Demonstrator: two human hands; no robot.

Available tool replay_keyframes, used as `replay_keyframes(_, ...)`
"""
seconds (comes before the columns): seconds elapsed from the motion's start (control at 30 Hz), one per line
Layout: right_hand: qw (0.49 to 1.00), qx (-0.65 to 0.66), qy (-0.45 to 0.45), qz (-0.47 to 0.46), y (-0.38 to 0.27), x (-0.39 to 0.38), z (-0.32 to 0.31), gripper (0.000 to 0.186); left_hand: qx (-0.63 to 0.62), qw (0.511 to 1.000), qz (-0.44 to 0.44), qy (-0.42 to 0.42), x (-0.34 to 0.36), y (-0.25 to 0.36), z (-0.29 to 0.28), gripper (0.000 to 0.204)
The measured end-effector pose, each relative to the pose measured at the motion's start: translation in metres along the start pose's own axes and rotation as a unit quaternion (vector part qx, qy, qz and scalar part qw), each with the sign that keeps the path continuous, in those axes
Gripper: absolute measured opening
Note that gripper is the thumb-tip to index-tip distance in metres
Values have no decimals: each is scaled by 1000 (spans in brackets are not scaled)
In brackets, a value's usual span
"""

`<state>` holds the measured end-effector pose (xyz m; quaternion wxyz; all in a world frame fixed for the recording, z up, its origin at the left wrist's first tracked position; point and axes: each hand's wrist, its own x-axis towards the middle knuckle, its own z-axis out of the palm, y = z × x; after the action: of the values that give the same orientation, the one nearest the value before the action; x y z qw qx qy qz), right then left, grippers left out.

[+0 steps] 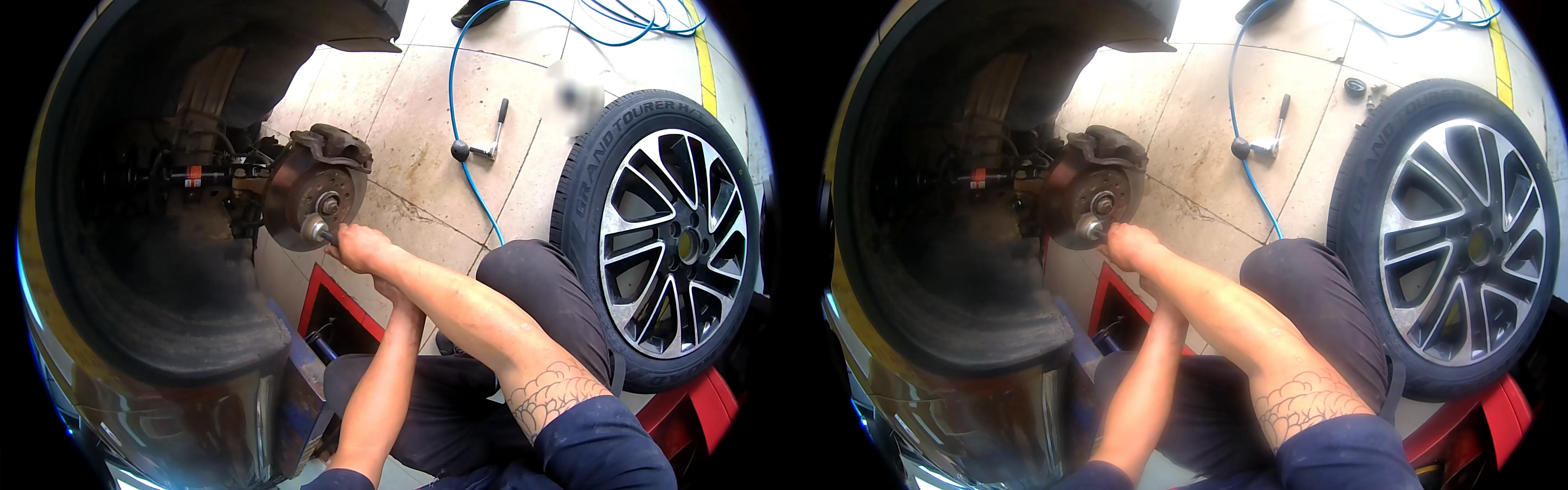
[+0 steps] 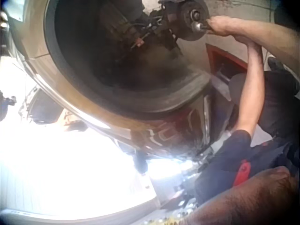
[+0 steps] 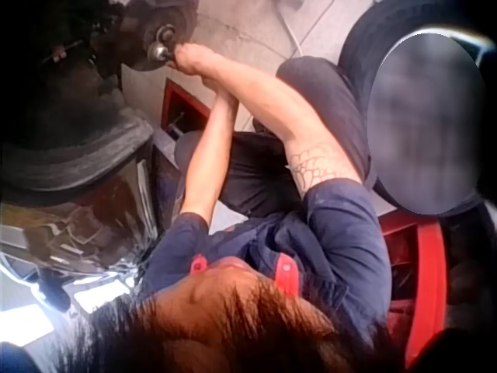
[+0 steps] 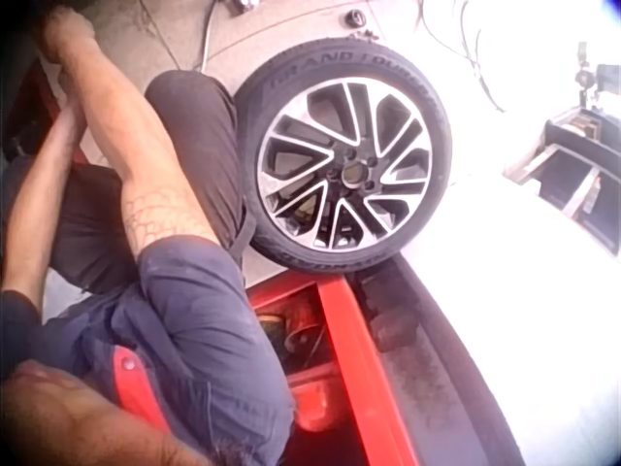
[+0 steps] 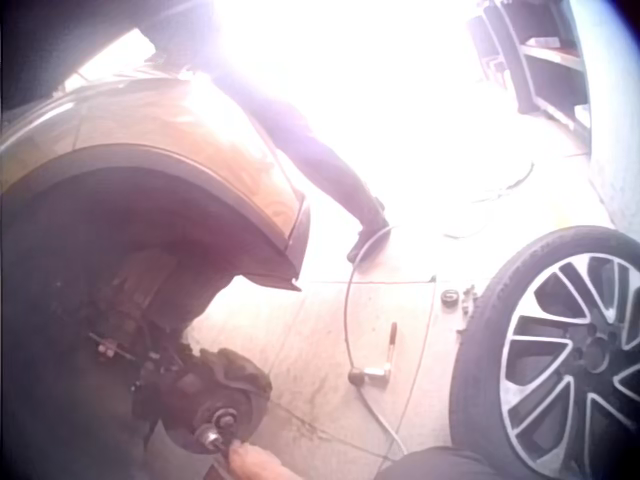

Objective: The person removes a tire from a car, retrieves a pneumatic impact wrench, and uses it to remove lug nuts from the wheel hub. The person then picks up the tire and uses the impact wrench to tighten the lug nuts onto the tire while it rests on the floor.

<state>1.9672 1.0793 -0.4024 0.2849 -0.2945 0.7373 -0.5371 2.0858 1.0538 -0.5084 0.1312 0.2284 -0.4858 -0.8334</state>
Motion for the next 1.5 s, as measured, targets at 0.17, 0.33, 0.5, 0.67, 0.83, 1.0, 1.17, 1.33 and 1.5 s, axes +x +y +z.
replay_keyframes(0.17,1000,-3,-23,4,7,1,2,55,1,1000,-7,2,0,0,3,46)
replay_keyframes(0.33,999,-7,-26,22,10,2,1,54,6,1000,-13,10,1,-4,8,46)
replay_keyframes(0.5,999,-13,-28,33,18,4,4,53,18,1000,-12,23,2,-2,14,45)
replay_keyframes(0.67,994,-24,-57,88,22,1,-8,47,25,999,-11,33,2,-7,16,45)
replay_keyframes(0.83,996,-28,-61,51,0,-1,-3,45,57,998,3,40,1,1,5,45)
replay_keyframes(1.0,997,-9,-46,54,-5,0,7,46,-21,999,-22,36,-8,1,-8,45)
replay_keyframes(1.17,999,5,-24,34,-16,-3,7,47,-41,996,-27,70,-13,14,-3,47)
replay_keyframes(1.33,999,21,1,46,-20,-2,2,52,461,879,121,24,-25,37,23,45)
replay_keyframes(1.5,999,18,-5,27,-17,0,7,51,314,944,97,36,-22,33,25,44)
